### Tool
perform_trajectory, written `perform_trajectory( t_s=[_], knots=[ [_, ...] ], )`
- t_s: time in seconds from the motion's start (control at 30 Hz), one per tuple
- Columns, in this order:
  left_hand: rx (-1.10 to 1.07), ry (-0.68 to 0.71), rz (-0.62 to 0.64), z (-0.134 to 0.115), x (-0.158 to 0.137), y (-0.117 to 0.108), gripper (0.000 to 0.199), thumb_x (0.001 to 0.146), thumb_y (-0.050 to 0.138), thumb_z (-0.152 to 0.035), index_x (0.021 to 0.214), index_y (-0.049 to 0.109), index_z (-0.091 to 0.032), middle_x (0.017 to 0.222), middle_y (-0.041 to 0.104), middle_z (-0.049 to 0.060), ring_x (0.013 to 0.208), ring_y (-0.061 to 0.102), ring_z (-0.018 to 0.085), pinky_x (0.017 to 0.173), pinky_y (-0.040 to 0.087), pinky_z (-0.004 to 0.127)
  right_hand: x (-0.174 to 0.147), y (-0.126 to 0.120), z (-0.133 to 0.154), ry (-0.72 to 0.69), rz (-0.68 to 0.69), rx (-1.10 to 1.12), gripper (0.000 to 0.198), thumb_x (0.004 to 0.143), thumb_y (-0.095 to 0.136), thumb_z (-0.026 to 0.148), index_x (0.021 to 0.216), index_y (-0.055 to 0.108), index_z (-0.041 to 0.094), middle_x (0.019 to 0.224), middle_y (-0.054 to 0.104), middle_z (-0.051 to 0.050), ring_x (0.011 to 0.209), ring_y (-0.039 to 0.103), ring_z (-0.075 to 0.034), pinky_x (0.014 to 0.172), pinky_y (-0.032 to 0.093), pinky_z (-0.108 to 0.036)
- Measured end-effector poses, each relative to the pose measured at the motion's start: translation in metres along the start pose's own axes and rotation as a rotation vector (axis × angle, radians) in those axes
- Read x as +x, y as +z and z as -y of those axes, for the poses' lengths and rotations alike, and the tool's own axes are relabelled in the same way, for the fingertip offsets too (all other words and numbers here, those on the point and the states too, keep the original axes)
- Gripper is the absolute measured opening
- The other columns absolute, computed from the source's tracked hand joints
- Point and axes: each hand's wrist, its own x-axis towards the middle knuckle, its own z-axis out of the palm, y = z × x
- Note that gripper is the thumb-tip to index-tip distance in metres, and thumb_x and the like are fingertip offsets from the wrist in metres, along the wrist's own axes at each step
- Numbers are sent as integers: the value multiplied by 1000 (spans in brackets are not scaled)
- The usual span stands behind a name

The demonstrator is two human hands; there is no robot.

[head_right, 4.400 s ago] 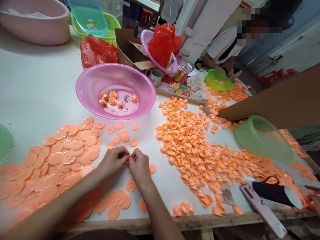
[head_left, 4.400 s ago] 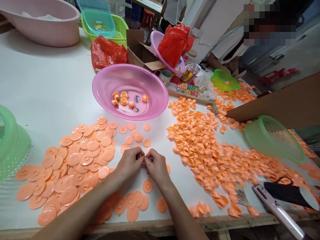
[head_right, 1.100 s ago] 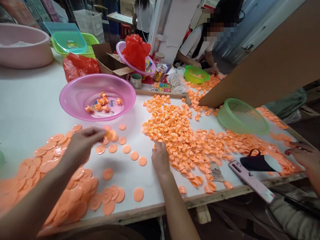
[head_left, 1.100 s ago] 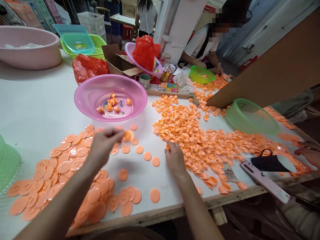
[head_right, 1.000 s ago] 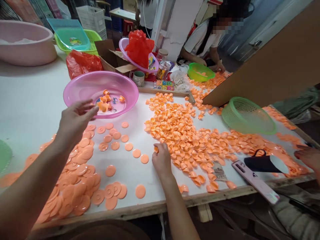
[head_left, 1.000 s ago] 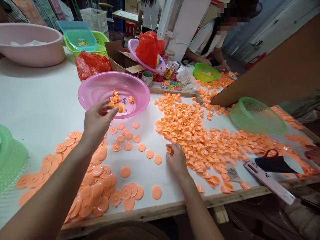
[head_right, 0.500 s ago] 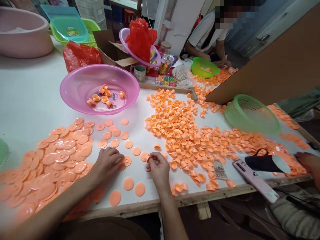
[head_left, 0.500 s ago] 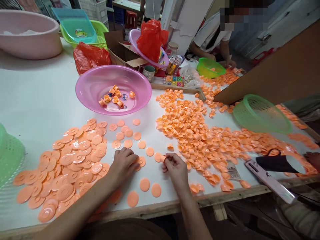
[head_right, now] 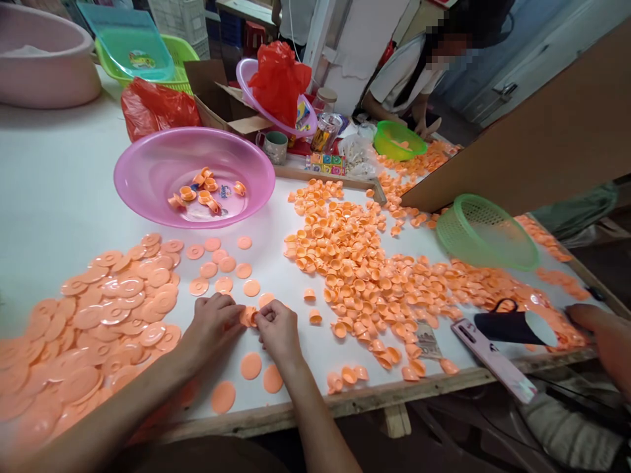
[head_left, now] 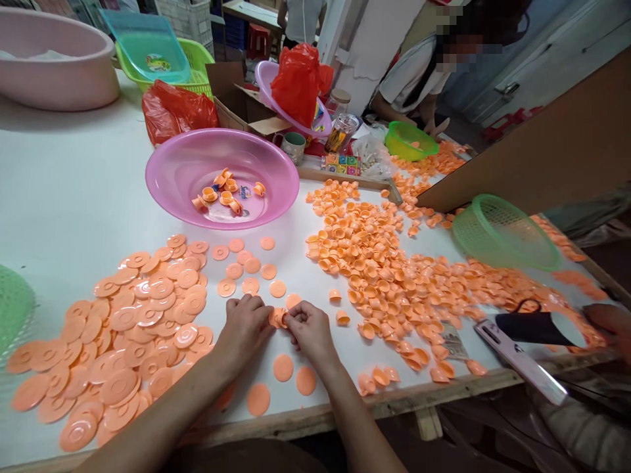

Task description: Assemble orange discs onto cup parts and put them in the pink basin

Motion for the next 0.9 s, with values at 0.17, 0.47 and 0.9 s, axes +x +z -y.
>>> perform_trajectory(
  t_s=[0.17, 0.47, 0.9],
  knots=[
    [-30, 24, -22, 1, 5, 7, 18, 88, 54, -20, 78, 69, -20, 81, 63, 5, 84, 53, 20, 77, 32, 35, 3, 11, 1, -168, -41, -126, 13, 72, 55, 24, 61, 48, 23, 43, 48, 7, 39, 43, -10, 38, 33, -21],
    [-401, -338, 117, -12, 26, -10, 14, 75, 54, -22, 65, 62, -18, 62, 62, -1, 60, 53, 14, 55, 32, 24, 3, 8, 6, -258, -37, -260, 17, 74, 52, 18, 60, 43, 23, 48, 46, 6, 46, 43, -12, 46, 33, -22],
    [-417, -342, 53, -16, 30, -31, 19, 77, 51, -23, 59, 54, -19, 48, 56, -3, 46, 56, 13, 47, 37, 23, -3, -38, 0, -403, -96, -225, 21, 84, 50, 22, 87, 71, 19, 74, 70, -3, 56, 61, -15, 55, 50, -27]
  ],
)
